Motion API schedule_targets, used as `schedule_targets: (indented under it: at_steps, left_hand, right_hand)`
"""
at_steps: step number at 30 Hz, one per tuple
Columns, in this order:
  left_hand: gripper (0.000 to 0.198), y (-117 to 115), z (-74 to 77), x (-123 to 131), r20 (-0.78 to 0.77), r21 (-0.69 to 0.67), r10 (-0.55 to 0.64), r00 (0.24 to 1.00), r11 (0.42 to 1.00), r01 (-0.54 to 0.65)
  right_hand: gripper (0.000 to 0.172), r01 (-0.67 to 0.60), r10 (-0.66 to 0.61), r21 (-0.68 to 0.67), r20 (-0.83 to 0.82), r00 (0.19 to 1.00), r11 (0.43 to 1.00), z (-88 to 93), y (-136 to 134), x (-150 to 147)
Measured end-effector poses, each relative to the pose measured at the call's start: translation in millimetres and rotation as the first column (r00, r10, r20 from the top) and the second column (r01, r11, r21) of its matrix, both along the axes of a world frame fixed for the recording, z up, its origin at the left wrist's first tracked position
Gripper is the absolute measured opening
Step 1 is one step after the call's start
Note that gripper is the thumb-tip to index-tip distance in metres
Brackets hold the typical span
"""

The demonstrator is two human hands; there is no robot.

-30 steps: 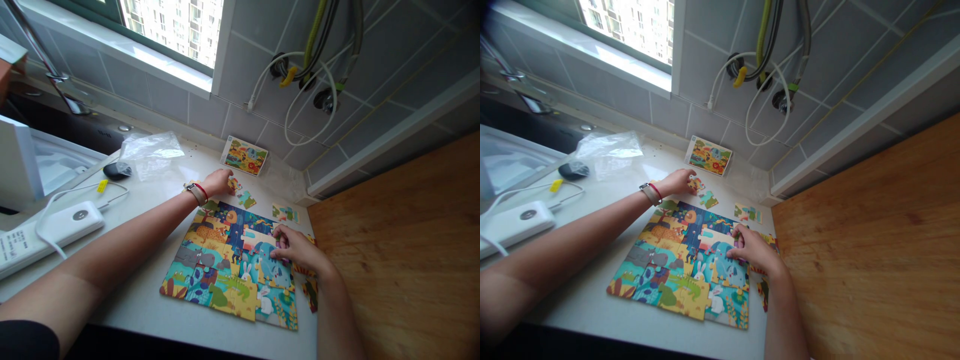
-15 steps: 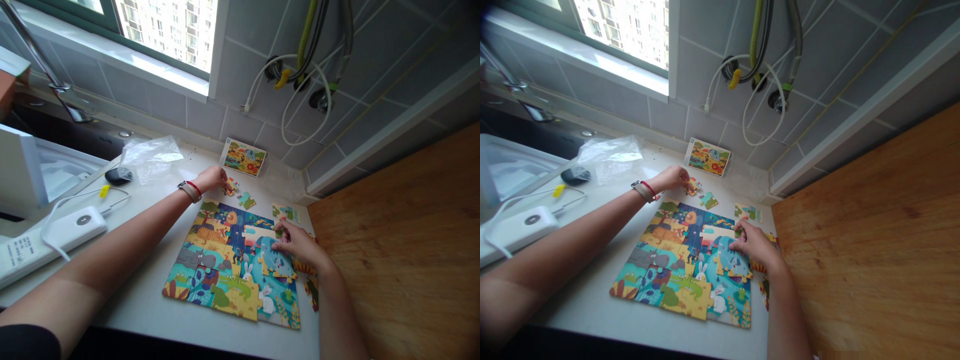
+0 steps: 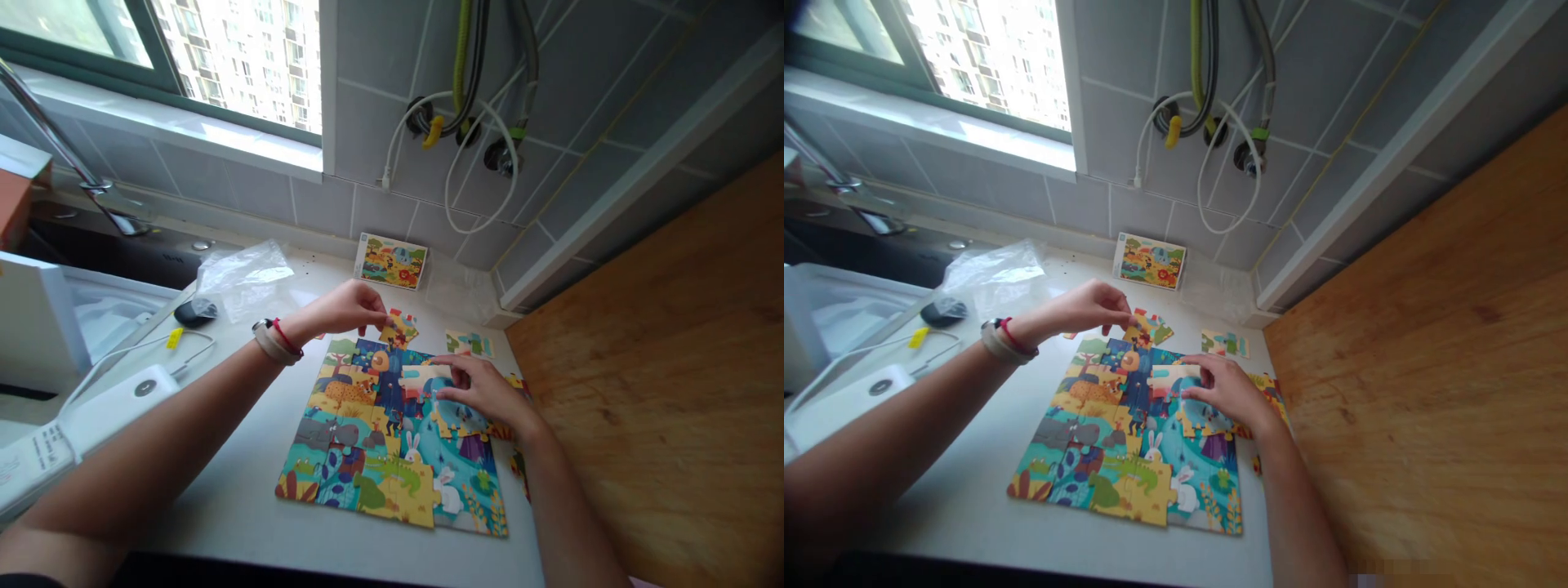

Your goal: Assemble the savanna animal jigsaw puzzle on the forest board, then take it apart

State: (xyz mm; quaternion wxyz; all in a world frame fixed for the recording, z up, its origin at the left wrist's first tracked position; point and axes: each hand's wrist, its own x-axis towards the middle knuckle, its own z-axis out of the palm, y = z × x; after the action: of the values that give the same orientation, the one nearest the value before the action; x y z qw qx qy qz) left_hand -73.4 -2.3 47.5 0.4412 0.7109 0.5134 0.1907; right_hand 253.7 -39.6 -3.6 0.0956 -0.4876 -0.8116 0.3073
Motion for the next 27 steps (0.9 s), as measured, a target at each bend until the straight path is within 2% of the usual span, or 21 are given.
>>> schedule_targets:
  at_steps: [3, 6, 9, 12, 16, 20, 23, 27]
  left_hand:
    - [0.030, -28.2, -11.4, 8.1, -0.012, -0.077, -0.080, 0.997, 0.994, 0.079]
    - [0.035, -49.6, -32.1, 14.8, 0.020, -0.124, -0.052, 0.998, 0.991, 0.054]
    - [0.034, -60.0, -51.9, 19.9, 0.023, -0.024, -0.009, 1.000, 1.000, 0.010]
    - [0.031, -63.0, -63.5, 22.9, -0.001, 0.041, 0.009, 1.000, 0.999, -0.009]
    - [0.027, -64.7, -66.0, 22.8, -0.102, 0.137, 0.001, 0.995, 0.990, 0.013]
    - [0.024, -65.5, -65.6, 19.7, -0.194, 0.242, -0.029, 0.981, 0.967, 0.077]
    - [0.025, -63.6, -68.2, 16.6, -0.260, 0.309, -0.055, 0.964, 0.941, 0.137]
    - [0.033, -59.4, -70.3, 11.8, -0.266, 0.358, -0.134, 0.955, 0.906, 0.227]
  right_hand:
    - [0.043, -0.043, 0.043, 0.057, 0.003, 0.999, 0.997, -4.2, -2.5, -11.6]
    - [0.034, -0.021, 0.021, 0.089, 0.002, 1.000, 0.996, -9.8, -2.9, -16.6]
    - [0.027, 0.010, -0.011, 0.105, 0.012, 1.000, 0.994, -13.5, -1.7, -15.8]
    - [0.026, 0.027, -0.029, 0.121, 0.019, 0.999, 0.992, -14.3, -0.8, -14.5]
    - [0.022, 0.031, -0.020, 0.208, -0.055, 0.998, 0.978, -9.9, -6.8, -23.0]
    - [0.026, -0.044, 0.088, 0.249, -0.169, 0.982, 0.968, -9.2, -21.8, -43.9]
    - [0.035, -0.132, 0.173, 0.267, -0.137, 0.975, 0.955, -15.3, -31.3, -58.4]
    - [0.038, -0.154, 0.188, 0.269, -0.105, 0.977, 0.951, -20.9, -34.9, -65.8]
